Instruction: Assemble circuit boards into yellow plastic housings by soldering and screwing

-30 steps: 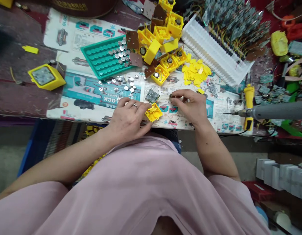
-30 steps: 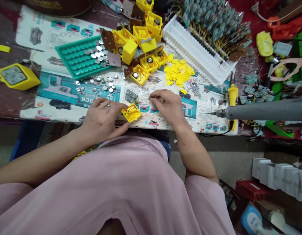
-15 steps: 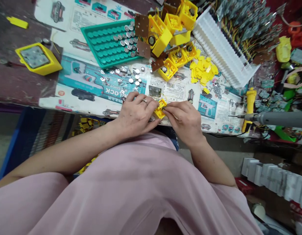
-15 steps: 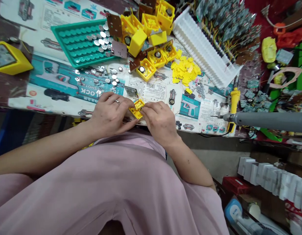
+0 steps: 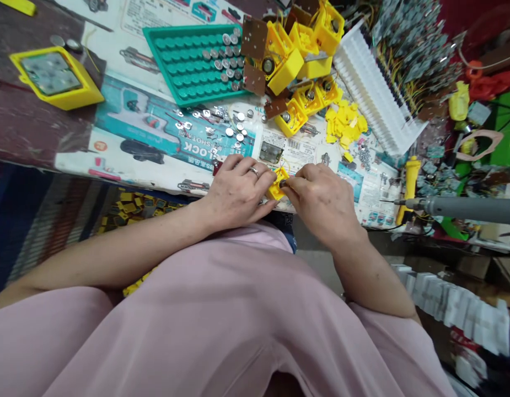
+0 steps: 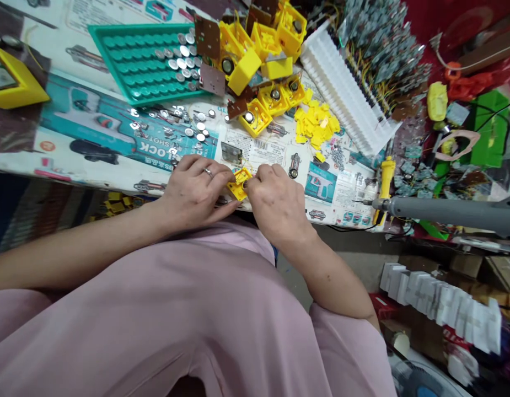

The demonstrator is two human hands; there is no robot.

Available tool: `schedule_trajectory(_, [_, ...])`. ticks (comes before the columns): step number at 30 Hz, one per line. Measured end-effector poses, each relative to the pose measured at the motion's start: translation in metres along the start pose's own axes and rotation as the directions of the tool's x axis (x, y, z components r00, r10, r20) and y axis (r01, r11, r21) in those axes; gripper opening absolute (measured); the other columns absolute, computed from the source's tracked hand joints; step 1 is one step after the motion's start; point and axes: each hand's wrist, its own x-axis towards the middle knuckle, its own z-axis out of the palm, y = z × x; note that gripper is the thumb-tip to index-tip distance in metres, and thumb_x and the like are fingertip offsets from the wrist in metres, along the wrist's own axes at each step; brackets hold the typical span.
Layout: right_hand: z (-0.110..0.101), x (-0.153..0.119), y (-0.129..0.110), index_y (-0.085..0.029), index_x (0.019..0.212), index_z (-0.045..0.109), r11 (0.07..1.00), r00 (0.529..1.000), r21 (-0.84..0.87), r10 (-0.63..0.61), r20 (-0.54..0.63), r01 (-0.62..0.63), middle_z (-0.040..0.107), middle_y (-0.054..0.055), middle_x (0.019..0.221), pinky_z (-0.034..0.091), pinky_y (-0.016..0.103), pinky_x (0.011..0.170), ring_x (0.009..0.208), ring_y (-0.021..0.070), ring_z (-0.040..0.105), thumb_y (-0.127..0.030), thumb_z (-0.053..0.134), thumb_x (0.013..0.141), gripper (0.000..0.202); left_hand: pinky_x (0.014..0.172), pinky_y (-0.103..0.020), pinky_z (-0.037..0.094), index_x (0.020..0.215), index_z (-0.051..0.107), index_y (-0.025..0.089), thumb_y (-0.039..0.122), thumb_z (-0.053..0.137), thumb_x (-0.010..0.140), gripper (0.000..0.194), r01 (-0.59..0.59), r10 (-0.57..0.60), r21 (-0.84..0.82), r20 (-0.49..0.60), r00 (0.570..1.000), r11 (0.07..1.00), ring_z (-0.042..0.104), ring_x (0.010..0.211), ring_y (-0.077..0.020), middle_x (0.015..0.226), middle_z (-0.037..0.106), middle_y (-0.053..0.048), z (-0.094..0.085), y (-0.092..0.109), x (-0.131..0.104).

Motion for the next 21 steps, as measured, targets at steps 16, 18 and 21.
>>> schedule_trajectory(16, [-0.005, 0.011, 0.008, -0.020, 0.087, 0.079, 0.992, 0.987, 0.097, 0.063, 0.145, -0.078, 0.074, 0.007, 0.087, 0.035, 0.033, 0.062, 0.079, 0.0197, 0.066, -0.028, 0.063, 0.090, 0.018, 0.089, -0.047, 0.045, 0.108, 0.064, 0.019, 0.048, 0.048, 0.092, 0.036, -0.094, 0.100, 0.107, -0.051, 0.994, 0.990, 0.061, 0.107, -0.0319, 0.108, 0.071, -0.012, 0.001, -0.001, 0.001])
schedule_trajectory(18, [-0.006, 0.012, 0.008, -0.020, 0.084, 0.079, 0.995, 0.984, 0.067, 0.065, 0.168, -0.077, 0.074, 0.007, 0.086, 0.032, 0.033, 0.060, 0.080, 0.0200, 0.065, -0.028, 0.063, 0.091, 0.019, 0.087, -0.046, 0.045, 0.108, 0.064, 0.019, 0.048, 0.048, 0.093, 0.037, -0.106, 0.115, 0.140, -0.054, 0.992, 0.984, 0.061, 0.106, -0.0315, 0.105, 0.071, -0.012, 0.001, -0.001, 0.001])
schedule_trajectory(21, [-0.007, 0.013, 0.009, -0.019, 0.084, 0.078, 0.996, 0.982, 0.054, 0.066, 0.180, -0.077, 0.074, 0.007, 0.088, 0.029, 0.033, 0.058, 0.083, 0.0200, 0.065, -0.029, 0.063, 0.091, 0.019, 0.085, -0.045, 0.046, 0.107, 0.064, 0.019, 0.047, 0.045, 0.094, 0.036, -0.122, 0.139, 0.194, -0.076, 0.987, 0.973, 0.062, 0.102, -0.0303, 0.103, 0.071, -0.011, 0.002, -0.001, 0.000])
